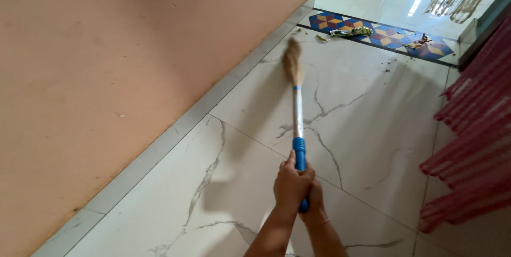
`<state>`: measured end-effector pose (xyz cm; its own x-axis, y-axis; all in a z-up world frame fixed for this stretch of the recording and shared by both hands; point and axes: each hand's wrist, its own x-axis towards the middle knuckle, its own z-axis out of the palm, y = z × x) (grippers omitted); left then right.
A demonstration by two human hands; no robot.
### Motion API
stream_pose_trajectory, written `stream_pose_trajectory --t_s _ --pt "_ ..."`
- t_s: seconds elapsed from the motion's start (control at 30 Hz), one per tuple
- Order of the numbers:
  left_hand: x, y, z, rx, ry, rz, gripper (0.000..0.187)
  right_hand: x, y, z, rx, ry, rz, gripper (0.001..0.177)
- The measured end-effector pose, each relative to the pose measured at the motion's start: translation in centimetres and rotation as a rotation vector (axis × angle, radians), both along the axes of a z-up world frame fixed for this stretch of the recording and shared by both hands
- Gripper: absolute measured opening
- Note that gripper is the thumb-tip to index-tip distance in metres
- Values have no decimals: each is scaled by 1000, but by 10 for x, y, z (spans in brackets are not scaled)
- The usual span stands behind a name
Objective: The person sweeps the tiled floor using a broom, pushing debris along the baseboard and away from the clay pot.
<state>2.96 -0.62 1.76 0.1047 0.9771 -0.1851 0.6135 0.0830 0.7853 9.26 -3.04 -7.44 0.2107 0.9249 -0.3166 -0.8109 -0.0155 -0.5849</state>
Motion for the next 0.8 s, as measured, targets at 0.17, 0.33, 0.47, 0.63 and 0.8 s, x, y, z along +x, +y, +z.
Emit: stream_pose_trajectory --t_s 0.17,0.33,0.47,0.63,0.8 --pt "3 -8 10 17 -70 -21 74 7 -3 2 127 -47 6 28" --pt "2 -17 10 109 -108 90 78 10 -3 0 44 -78 74 37" --pt "-3 -13 7 103 -93 103 86 2 -1 2 91 4 86 51" --pt "-5 -6 22 -96 -75 5 81 -3 0 6 94 43 4 51" --pt "4 -14 28 0 -116 -6 79 9 -5 18 88 34 9 47"
